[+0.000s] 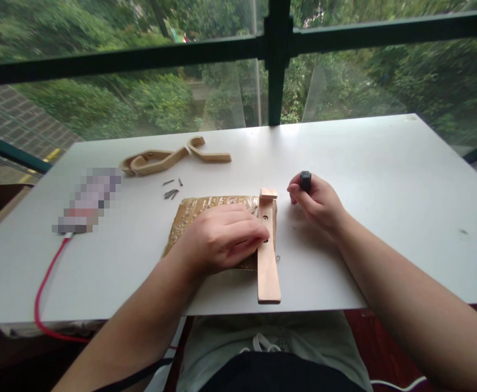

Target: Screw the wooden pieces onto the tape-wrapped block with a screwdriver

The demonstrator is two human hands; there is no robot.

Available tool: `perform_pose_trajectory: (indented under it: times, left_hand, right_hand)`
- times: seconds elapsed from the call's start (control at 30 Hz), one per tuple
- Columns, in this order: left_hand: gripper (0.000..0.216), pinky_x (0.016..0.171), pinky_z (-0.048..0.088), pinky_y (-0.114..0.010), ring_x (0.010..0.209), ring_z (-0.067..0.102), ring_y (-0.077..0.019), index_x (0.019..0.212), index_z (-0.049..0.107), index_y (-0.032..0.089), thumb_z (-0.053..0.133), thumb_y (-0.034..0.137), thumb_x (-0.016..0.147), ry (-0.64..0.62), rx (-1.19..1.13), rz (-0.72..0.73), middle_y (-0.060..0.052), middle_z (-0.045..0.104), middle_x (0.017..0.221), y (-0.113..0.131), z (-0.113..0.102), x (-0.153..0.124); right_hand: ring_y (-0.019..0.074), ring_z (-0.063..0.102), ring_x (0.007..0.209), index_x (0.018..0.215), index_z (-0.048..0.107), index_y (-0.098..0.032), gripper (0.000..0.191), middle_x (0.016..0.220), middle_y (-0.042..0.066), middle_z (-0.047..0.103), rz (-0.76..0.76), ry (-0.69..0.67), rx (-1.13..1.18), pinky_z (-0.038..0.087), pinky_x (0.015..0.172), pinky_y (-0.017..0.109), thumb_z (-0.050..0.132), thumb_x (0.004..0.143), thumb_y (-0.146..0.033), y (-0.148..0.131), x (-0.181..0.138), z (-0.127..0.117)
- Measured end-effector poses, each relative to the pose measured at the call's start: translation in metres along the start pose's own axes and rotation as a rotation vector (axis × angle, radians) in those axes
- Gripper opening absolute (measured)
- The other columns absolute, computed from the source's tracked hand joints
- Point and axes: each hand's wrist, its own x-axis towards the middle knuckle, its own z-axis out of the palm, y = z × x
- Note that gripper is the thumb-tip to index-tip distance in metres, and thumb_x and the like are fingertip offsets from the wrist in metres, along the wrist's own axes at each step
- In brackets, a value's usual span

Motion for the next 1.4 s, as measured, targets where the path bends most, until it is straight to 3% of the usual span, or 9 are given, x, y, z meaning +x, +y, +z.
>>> perform_pose_trajectory:
  times: [0.63, 1.4]
  left_hand:
    - [0.015, 0.084, 0.052, -0.033, 0.089, 0.065, -0.0177, 0.099, 0.068, 0.022, 0.055, 0.02, 0.09, -0.109, -0.046, 0.048, -0.007, 0.072, 0.097, -0.0012, -0.0005, 0.0037]
    - [0.013, 0.083, 0.052, -0.035, 0.086, 0.063, -0.0186, 0.098, 0.064, 0.021, 0.059, 0.017, 0.086, -0.083, -0.176, -0.018, -0.007, 0.07, 0.092, 0.0019, -0.0006, 0.004]
  right_hand:
    - [0.014, 0.049, 0.065, 0.082, 0.055, -0.02, 0.028, 0.069, 0.001, 0.054, -0.009, -0.013, -0.003, 0.038, 0.063, 0.029, 0.048, 0.092, -0.045, -0.0007, -0.0003, 0.0005]
    - [0.0146, 0.051, 0.066, 0.084, 0.055, -0.02, 0.031, 0.07, 0.002, 0.057, -0.007, -0.005, -0.002, 0.04, 0.065, 0.03, 0.048, 0.092, -0.048, -0.0058, -0.0029, -0.0039]
